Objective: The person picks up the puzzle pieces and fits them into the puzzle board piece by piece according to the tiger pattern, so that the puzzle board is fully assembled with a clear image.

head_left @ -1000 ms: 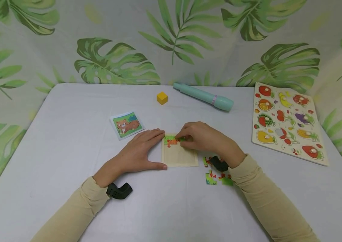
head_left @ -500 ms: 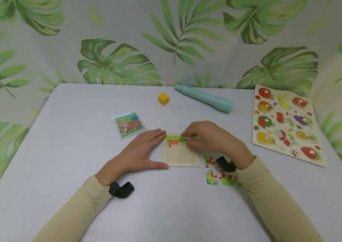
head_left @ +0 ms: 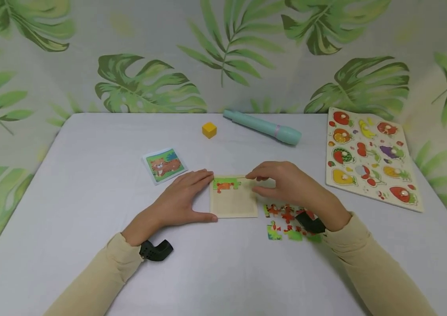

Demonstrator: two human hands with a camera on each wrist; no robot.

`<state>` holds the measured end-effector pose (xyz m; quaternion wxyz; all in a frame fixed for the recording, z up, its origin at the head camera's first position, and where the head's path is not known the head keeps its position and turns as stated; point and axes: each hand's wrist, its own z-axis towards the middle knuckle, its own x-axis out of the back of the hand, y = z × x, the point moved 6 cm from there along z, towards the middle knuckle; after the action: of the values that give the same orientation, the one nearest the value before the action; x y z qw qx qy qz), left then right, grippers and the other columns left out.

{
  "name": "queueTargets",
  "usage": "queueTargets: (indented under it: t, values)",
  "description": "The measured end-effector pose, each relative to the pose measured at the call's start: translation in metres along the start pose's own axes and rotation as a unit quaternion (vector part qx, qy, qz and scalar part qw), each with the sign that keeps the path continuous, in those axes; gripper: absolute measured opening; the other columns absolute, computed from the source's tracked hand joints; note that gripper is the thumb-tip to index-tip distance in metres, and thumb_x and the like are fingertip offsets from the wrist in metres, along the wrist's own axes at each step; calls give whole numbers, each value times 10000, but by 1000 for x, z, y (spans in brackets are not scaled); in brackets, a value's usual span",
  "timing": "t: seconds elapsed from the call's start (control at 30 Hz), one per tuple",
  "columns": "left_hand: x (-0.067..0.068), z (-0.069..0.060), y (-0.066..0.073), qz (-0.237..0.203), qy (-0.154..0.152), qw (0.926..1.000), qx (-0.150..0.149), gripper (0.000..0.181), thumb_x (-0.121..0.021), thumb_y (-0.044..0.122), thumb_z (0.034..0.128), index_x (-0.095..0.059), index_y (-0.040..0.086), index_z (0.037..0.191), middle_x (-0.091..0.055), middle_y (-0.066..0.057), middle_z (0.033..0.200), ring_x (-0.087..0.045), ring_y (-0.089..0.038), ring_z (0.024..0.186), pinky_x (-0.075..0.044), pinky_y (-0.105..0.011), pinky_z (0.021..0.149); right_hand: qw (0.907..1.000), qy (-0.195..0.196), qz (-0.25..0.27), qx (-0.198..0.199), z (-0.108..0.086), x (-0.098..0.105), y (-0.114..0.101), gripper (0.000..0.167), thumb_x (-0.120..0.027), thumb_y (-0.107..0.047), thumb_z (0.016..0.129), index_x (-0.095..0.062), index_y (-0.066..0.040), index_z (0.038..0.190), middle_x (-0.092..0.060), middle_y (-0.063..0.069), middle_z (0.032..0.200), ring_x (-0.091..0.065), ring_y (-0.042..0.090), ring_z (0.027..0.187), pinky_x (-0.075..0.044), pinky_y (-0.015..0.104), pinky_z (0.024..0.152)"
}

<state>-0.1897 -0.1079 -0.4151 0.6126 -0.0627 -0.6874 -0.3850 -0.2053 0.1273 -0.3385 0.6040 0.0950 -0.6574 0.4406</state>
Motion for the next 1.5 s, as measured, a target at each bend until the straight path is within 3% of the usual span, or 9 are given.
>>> queueTargets:
  t: [0.23,0.5,0.73,0.97,1.27,1.5]
  values:
    - [3,-8,-1,68,-36,10000,35,1086,-746,718,800,-367,94,1605,-340,-28,1669,-263,-211,1564,-197,-465,1281,9998,20,-88,-178,-21,3,3,314,-796,-173,919,-757,-101,1222,-742,34,1196,-699,173,1042,-607,413,836]
    - [3,-6,-1,7,36,10000,-42,1073,-757,699,803,-367,102,1606,-338,-21,1670,-260,-208,1565,-197,-464,1282,9992,349,-164,141,-36,19,10,322,-840,-125,868,-772,-93,1181,-756,32,1151,-716,180,1023,-619,420,814]
    - [1,-2,-1,-82,58,9999,-53,1078,-764,698,798,-370,100,1604,-330,-29,1674,-260,-219,1566,-207,-482,1277,9996,129,-34,236,-42,27,29,358,-852,-106,854,-764,-105,1201,-750,12,1147,-701,172,970,-612,387,773]
    - [5,-3,-2,-170,147,9997,-37,1086,-807,684,761,-396,126,1596,-360,-43,1659,-314,-268,1540,-272,-536,1243,9991,87,139,386,-47,31,45,356,-861,-129,847,-764,-116,1189,-754,-1,1135,-702,144,1012,-606,387,812]
    - [6,-2,0,-136,238,9995,-164,1078,-823,671,753,-417,119,1585,-389,-54,1643,-352,-295,1521,-317,-546,1222,9986,-242,394,-254,-55,34,67,354,-844,-199,879,-746,-153,1216,-746,-28,1155,-715,185,1026,-607,405,869]
    - [6,-2,0,-172,235,9994,-208,1059,-825,654,763,-427,108,1578,-384,-56,1646,-342,-296,1526,-302,-551,1226,9960,-468,612,-447,-60,35,78,358,-851,-202,871,-738,-129,1203,-741,-19,1162,-708,189,1053,-598,342,914]
